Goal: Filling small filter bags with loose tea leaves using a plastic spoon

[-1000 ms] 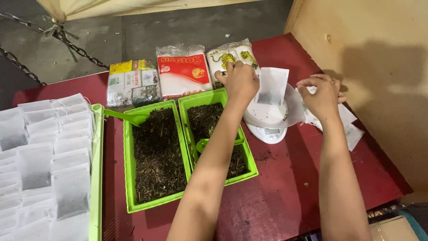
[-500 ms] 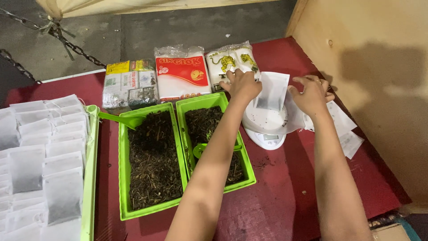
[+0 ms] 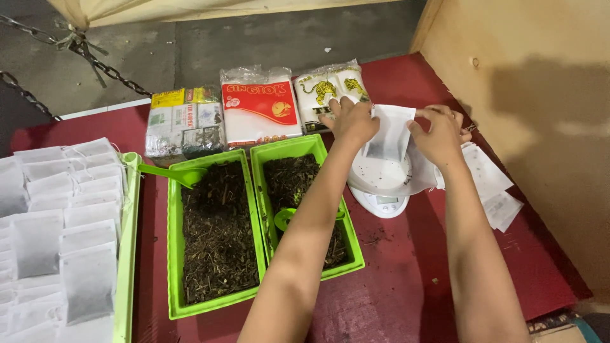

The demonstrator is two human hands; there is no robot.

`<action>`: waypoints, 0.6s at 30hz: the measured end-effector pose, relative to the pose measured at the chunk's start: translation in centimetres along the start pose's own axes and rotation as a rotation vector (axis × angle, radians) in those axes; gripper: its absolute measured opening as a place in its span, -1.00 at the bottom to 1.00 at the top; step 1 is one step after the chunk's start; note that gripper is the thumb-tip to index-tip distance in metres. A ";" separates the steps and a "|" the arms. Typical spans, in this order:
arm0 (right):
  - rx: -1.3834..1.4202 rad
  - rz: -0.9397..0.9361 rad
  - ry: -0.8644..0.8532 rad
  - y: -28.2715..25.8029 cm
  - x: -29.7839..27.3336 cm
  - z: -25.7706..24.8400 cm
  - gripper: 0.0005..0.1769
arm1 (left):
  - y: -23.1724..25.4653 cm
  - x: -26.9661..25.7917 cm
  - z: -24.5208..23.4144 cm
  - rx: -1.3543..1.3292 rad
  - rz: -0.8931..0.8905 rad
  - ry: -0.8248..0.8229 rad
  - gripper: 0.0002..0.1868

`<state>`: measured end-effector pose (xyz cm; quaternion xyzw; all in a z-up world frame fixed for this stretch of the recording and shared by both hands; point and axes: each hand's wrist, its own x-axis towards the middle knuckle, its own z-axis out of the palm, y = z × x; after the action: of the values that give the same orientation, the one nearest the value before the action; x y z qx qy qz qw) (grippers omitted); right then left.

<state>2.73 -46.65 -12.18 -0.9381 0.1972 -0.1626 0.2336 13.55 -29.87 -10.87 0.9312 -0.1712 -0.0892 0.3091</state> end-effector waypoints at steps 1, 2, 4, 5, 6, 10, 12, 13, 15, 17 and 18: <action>0.000 0.001 -0.001 -0.2 -0.4 -0.3 -0.66 | -0.1 0.1 0.2 0.000 0.000 -0.001 -0.60; 0.018 -0.043 0.039 -0.5 -0.7 -0.7 -0.71 | -0.3 0.2 0.3 -0.012 0.011 0.025 -0.63; 0.036 -0.087 0.078 -0.9 -1.5 -1.4 -0.76 | -0.5 0.1 0.2 -0.023 0.022 0.051 -0.67; 0.043 -0.126 0.109 -1.1 -1.9 -1.8 -0.80 | -0.5 -0.2 0.1 -0.028 0.036 0.068 -0.72; 0.049 -0.165 0.141 -1.2 -2.3 -2.1 -0.85 | -0.5 -0.4 -0.1 -0.033 0.051 0.086 -0.77; -0.002 -0.172 0.153 -0.2 -2.0 -2.2 -0.87 | -0.6 -1.7 -1.5 -0.023 0.068 0.088 -0.77; -0.018 -0.158 0.155 -1.0 -2.6 -2.7 -0.85 | -0.4 -2.6 -2.7 -0.015 0.056 0.047 -0.76; -0.017 -0.157 0.157 -1.5 -2.9 -3.2 -0.85 | -0.5 -2.8 -3.0 -0.013 0.058 0.046 -0.76; -0.011 -0.182 0.171 -2.7 -3.7 -4.0 -0.85 | -0.8 -3.2 -3.6 -0.031 0.089 0.073 -0.79; -0.002 -0.235 0.182 -4.0 -4.6 -5.0 -0.86 | -1.1 -4.2 -4.5 -0.062 0.100 0.087 -0.79; 0.008 -0.293 0.198 -4.8 -4.8 -5.5 -0.87 | -1.3 -4.5 -5.1 -0.093 0.115 0.107 -0.79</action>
<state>-2.21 -42.67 -6.15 -0.9353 0.0800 -0.2873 0.1907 11.09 -24.38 -7.36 0.9078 -0.2034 -0.0291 0.3655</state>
